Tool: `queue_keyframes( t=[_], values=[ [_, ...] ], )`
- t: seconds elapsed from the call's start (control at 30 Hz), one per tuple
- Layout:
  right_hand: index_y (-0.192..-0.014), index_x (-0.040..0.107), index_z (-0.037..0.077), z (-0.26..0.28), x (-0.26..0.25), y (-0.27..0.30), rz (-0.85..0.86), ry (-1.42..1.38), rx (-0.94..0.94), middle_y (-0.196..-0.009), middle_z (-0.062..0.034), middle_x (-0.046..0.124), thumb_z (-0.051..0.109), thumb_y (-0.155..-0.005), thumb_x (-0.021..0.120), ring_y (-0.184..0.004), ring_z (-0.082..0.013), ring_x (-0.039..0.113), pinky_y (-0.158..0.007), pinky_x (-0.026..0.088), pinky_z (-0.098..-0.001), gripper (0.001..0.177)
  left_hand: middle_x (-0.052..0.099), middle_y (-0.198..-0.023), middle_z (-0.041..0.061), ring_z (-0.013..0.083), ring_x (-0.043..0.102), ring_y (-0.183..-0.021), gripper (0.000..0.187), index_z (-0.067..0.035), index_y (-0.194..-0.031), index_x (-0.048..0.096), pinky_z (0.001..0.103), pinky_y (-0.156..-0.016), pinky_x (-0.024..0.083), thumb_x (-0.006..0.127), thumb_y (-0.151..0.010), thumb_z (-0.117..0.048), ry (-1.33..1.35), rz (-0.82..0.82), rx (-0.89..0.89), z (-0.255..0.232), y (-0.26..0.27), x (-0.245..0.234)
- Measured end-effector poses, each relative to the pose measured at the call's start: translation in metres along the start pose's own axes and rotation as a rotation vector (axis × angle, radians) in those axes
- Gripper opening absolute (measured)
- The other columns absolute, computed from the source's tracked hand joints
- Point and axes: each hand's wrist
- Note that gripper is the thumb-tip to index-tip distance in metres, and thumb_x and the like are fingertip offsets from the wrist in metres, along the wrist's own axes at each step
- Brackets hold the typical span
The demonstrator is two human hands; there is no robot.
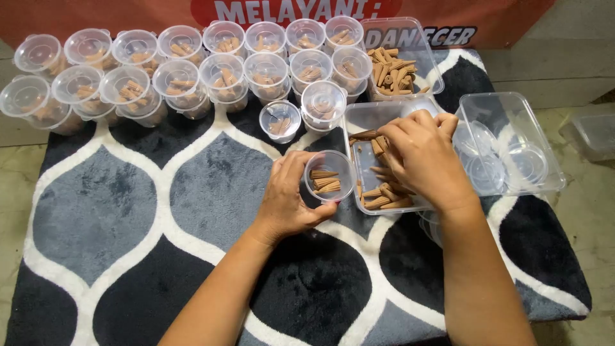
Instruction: Packing incense cones into small plastic containers from a larger bin.
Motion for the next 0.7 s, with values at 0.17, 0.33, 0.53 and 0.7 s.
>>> queue_keyframes(
  t=[0.17, 0.33, 0.53, 0.7],
  values=[
    [-0.089, 0.070, 0.024, -0.016, 0.041, 0.014, 0.174, 0.106, 0.013, -0.093, 0.0067, 0.071, 0.018, -0.082, 0.069, -0.100, -0.0190, 0.058, -0.090, 0.031, -0.0417, 0.009, 0.066, -0.108, 0.006, 0.0252, 0.066, -0.106, 0.070, -0.008, -0.120, 0.061, 0.041, -0.104, 0.041, 0.087, -0.062, -0.039, -0.015, 0.000, -0.005, 0.001, 0.000, -0.001],
    [-0.087, 0.069, 0.027, -0.018, 0.049, 0.019, 0.277, 0.166, 0.030, -0.086, 0.0079, 0.070, 0.022, -0.079, 0.074, -0.096, -0.0180, 0.057, -0.089, 0.030, -0.0407, 0.011, 0.067, -0.107, 0.006, 0.0248, 0.067, -0.105, 0.071, -0.009, -0.119, 0.062, 0.041, -0.104, 0.042, 0.088, -0.062, -0.041, -0.017, 0.002, -0.011, 0.002, 0.000, -0.001],
    [-0.081, 0.066, 0.026, -0.001, 0.017, 0.004, 0.388, 0.090, 0.037, -0.072, 0.0123, 0.069, 0.015, -0.073, 0.078, -0.093, -0.0153, 0.058, -0.093, 0.029, -0.0401, 0.018, 0.066, -0.108, 0.005, 0.0245, 0.067, -0.106, 0.071, -0.009, -0.120, 0.061, 0.040, -0.104, 0.042, 0.088, -0.063, -0.042, -0.019, -0.007, -0.004, 0.001, 0.000, 0.000],
    [-0.081, 0.066, 0.023, 0.001, 0.014, 0.003, 0.386, 0.006, 0.021, -0.070, 0.0081, 0.071, 0.013, -0.074, 0.080, -0.092, -0.0170, 0.060, -0.095, 0.031, -0.0402, 0.019, 0.066, -0.106, 0.006, 0.0251, 0.067, -0.105, 0.070, -0.009, -0.120, 0.061, 0.041, -0.104, 0.042, 0.088, -0.063, -0.040, -0.014, 0.001, -0.006, 0.000, 0.000, 0.000]
  ],
)
Point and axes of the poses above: each hand's wrist, its own y-axis away from the middle knuckle, its own x-axis out of the palm, z = x × y
